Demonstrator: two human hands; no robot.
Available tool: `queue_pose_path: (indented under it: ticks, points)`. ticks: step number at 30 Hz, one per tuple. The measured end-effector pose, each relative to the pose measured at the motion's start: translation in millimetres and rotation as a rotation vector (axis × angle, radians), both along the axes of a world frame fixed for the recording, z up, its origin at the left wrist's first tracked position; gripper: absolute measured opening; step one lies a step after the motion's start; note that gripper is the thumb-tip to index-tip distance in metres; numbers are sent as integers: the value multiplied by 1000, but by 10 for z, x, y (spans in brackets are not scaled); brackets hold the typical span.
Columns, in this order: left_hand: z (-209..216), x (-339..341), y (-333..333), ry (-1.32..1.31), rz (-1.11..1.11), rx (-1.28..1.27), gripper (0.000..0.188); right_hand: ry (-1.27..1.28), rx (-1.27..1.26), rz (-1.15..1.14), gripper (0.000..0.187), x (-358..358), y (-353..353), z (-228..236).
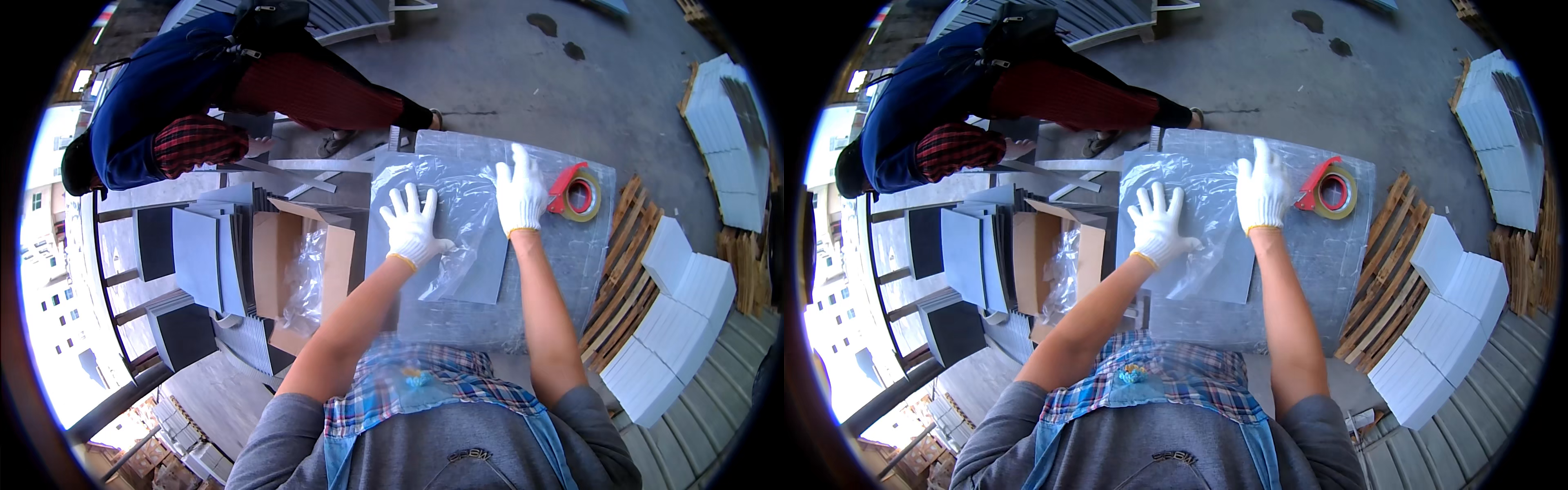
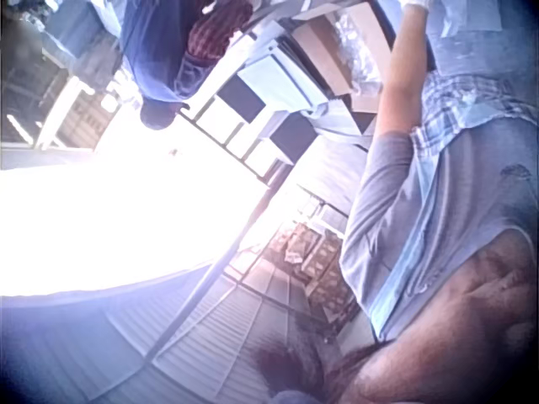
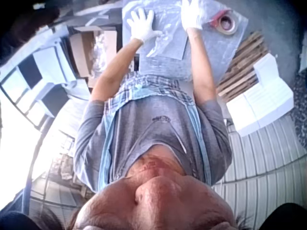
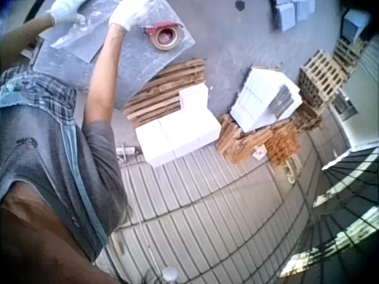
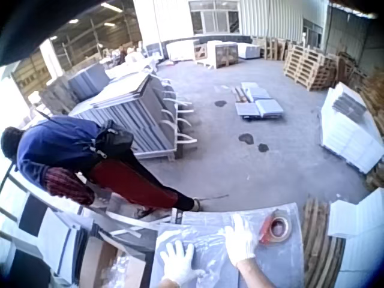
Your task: The person wraps rectangular tiles in plastic film and places them into a cardboard box. A coworker assists by handing over tiles and applying tape to the wrapped items. The packed tiles are then stacked on a wooden pallet.
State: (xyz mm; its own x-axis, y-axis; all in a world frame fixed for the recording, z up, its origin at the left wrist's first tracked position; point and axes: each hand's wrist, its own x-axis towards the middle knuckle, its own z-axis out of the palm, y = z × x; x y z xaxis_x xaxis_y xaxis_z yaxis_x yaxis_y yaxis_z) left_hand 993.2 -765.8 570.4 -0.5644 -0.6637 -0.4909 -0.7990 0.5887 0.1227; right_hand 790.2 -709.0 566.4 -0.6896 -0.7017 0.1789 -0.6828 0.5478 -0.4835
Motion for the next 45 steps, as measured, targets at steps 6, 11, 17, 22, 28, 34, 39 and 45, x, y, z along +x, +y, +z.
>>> queue_pose_path:
  ticks: [6,11,17,22,28,34,39,45]
  points:
    - [-563,118,67,37,-12,-262,96,-423,-15,542,37,976,-288,541]
    - [-240,97,-52,11,-51,-89,92,-426,377,369,49,921,-180,49]
    - [-139,183,-108,20,-102,-53,105,-126,587,428,82,527,506,36]
    - [-39,186,-146,-5,-127,-23,109,51,712,600,101,552,941,60]
    - [8,199,-172,-29,-155,-17,112,126,732,683,90,730,1133,126]
    - [9,212,-146,-19,-156,-47,110,122,469,678,77,931,868,231]
    - [-6,240,-57,62,-181,-80,94,45,380,738,82,1051,760,-175]
    - [-378,760,240,140,-170,-150,82,4,399,712,93,1206,776,-184]
